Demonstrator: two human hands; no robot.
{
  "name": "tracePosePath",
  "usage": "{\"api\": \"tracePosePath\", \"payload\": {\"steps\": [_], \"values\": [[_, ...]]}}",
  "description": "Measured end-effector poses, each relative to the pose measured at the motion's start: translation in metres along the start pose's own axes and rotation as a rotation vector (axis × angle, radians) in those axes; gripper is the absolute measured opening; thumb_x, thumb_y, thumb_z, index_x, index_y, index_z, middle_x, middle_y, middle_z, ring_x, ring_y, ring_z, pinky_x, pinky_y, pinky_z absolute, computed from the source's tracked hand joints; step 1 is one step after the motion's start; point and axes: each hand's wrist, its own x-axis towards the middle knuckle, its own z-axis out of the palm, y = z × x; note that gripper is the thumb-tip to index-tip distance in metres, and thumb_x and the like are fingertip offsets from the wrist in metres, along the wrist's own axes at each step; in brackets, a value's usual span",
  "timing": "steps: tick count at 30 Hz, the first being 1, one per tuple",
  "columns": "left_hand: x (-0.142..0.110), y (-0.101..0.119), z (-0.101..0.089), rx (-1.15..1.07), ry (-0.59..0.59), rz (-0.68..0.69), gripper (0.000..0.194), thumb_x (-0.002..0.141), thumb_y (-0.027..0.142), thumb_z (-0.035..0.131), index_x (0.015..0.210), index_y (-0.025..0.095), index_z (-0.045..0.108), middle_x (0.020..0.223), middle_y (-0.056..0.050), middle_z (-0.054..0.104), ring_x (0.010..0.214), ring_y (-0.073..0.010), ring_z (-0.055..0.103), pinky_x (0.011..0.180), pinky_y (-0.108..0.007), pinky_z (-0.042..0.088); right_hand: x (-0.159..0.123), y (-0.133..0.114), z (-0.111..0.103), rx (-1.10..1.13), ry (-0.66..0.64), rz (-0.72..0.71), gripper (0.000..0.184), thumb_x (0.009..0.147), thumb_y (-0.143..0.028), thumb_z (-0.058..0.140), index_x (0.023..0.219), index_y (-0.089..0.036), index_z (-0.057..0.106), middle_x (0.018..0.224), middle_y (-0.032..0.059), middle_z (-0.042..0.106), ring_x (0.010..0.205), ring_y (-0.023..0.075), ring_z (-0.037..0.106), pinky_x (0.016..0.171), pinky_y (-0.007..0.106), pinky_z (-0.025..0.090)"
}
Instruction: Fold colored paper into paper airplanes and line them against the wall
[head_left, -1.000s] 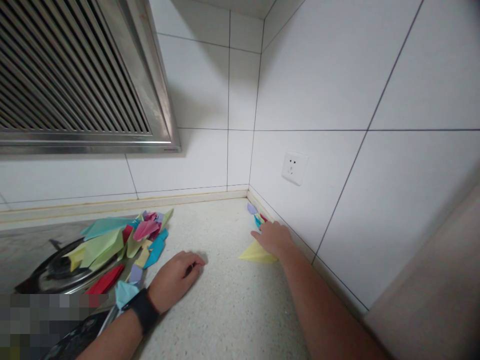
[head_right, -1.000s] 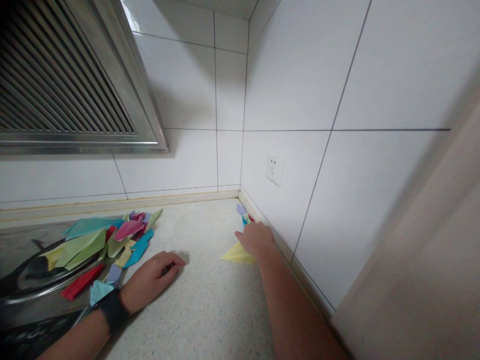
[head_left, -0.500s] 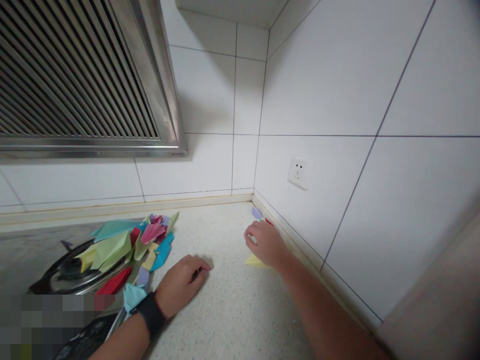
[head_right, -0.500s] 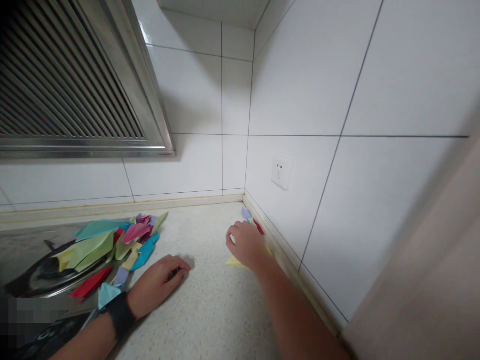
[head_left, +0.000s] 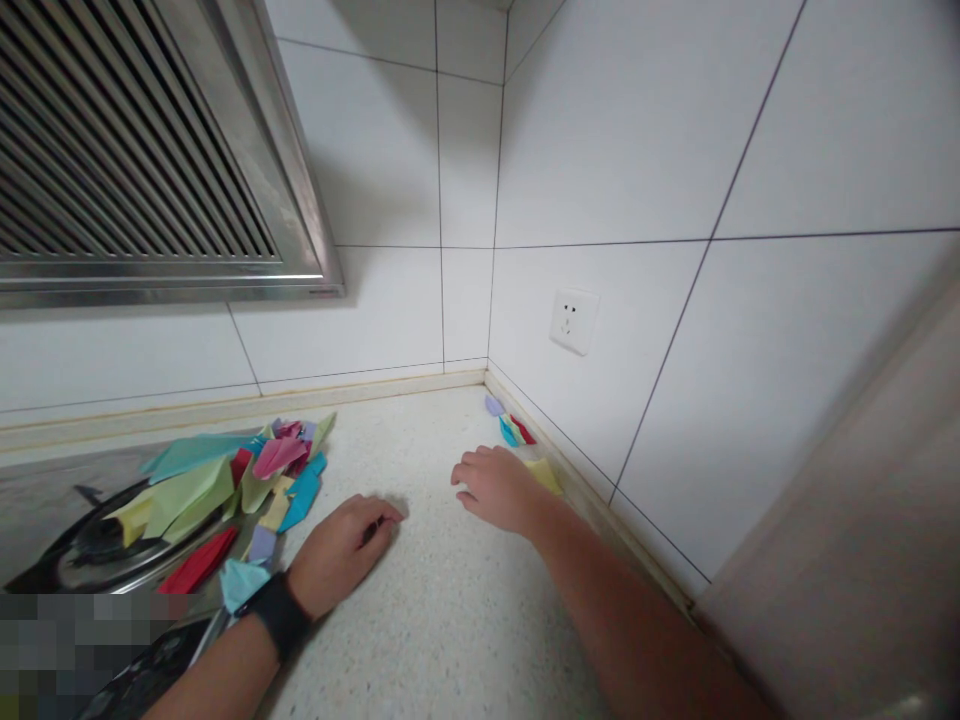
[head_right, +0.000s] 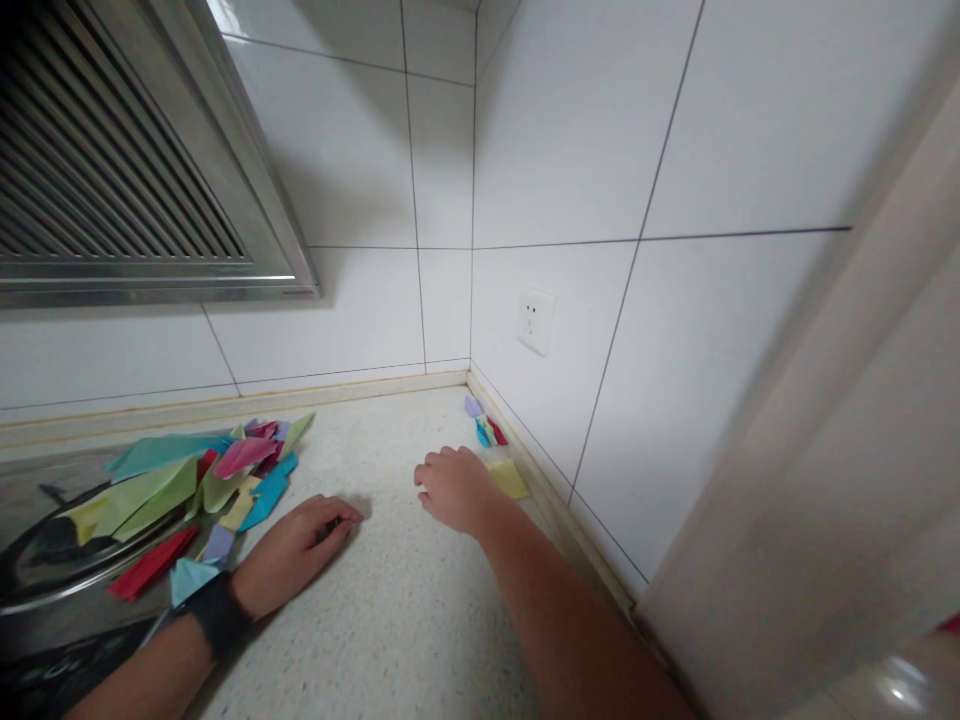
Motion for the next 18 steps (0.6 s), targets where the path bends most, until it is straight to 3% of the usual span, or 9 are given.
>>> {"api": "tracePosePath", "payload": {"steps": [7,12,18], "values": [[0.000,-0.001,0.000,0.012,-0.002,0.009,0.023,0.090,0.028,0.044,0.097,0.021,0.065,0.093,-0.005,0.067,0.090,-0.0192,0.060,0.082,-0.032,0.045,-0.012,0.035,-0.016,-0.015,-0.087,0.177,0.020,0.083,-0.036,0.058,0.095,-0.022,0.066,0.100,0.0051,0.068,0.096,0.0204,0.059,0.083,0.030,0.038],[0.000,-0.001,0.000,0.005,-0.004,0.006,0.022,0.089,0.027,0.046,0.096,0.021,0.066,0.090,-0.005,0.067,0.089,-0.0189,0.059,0.081,-0.031,0.045,-0.014,0.048,-0.026,-0.006,0.045,0.302,0.021,0.088,-0.036,0.051,0.098,-0.024,0.065,0.104,0.0033,0.068,0.101,0.0195,0.057,0.088,0.030,0.037],[-0.001,-0.002,0.000,0.003,-0.003,-0.003,0.022,0.090,0.028,0.045,0.096,0.022,0.066,0.091,-0.005,0.067,0.090,-0.0190,0.059,0.083,-0.031,0.043,-0.019,0.060,-0.017,0.052,-0.108,0.315,0.020,0.081,-0.038,0.058,0.094,-0.026,0.068,0.099,0.0014,0.070,0.095,0.0194,0.061,0.080,0.028,0.040]]}}
